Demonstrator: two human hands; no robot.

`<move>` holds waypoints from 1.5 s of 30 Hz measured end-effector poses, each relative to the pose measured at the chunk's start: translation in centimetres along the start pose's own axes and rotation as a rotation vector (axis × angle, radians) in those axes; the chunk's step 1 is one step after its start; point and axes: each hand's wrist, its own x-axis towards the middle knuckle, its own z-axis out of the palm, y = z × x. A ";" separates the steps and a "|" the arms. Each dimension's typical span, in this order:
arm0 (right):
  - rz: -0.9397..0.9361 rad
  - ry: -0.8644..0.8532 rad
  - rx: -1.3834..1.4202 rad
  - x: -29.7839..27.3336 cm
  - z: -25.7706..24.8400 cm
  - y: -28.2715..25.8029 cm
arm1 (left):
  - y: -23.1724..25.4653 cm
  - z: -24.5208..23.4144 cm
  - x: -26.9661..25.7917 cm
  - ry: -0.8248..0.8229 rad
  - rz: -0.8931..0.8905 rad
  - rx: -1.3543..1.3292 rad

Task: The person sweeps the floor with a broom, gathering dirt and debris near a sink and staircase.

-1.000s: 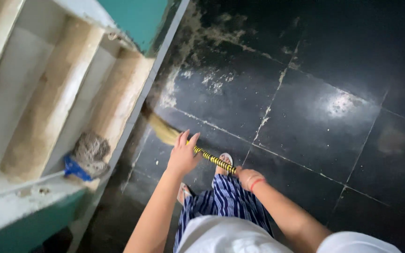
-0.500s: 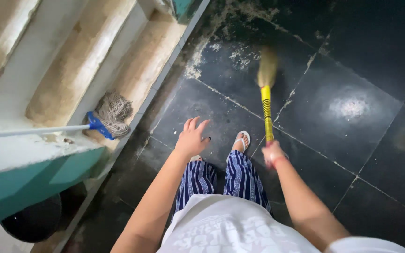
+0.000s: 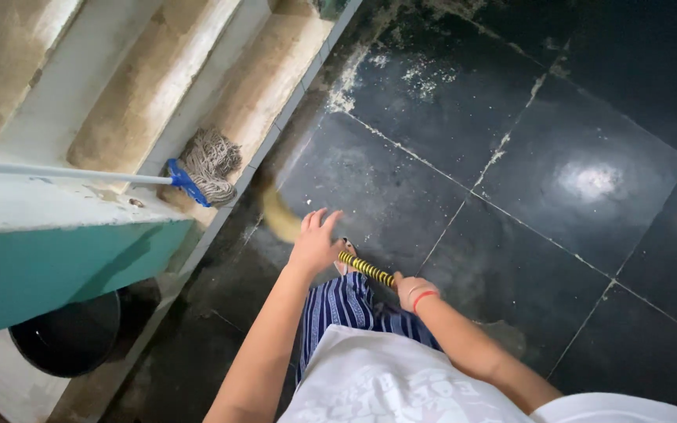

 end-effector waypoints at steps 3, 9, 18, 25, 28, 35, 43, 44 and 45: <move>-0.051 0.057 0.011 -4.6 0.7 2.5 | 0.8 1.9 -2.0 0.013 -0.017 -0.069; 0.148 0.270 0.280 -10.1 14.2 15.5 | 2.7 8.3 -8.2 0.114 0.112 -0.119; 0.379 0.657 1.385 -8.4 24.6 24.0 | 2.5 13.8 -18.2 0.029 0.010 -0.079; 0.414 0.390 1.382 -9.5 25.3 19.5 | 2.7 12.6 -22.4 -0.006 -0.034 -0.018; 0.377 0.350 1.144 -8.4 28.4 15.3 | 2.5 12.2 -24.7 -0.004 -0.021 0.021; 0.042 0.285 0.334 -5.5 30.9 6.2 | 0.1 12.3 -29.1 -0.015 -0.009 0.086; -0.156 0.335 0.138 -12.5 33.3 1.8 | -4.2 13.0 -35.1 0.002 -0.021 0.043; -0.166 0.417 0.176 -14.3 35.2 2.8 | -4.7 12.9 -35.8 0.014 -0.017 0.040; -0.080 0.382 0.232 -15.8 36.9 3.9 | -5.3 12.8 -36.2 0.032 -0.011 0.039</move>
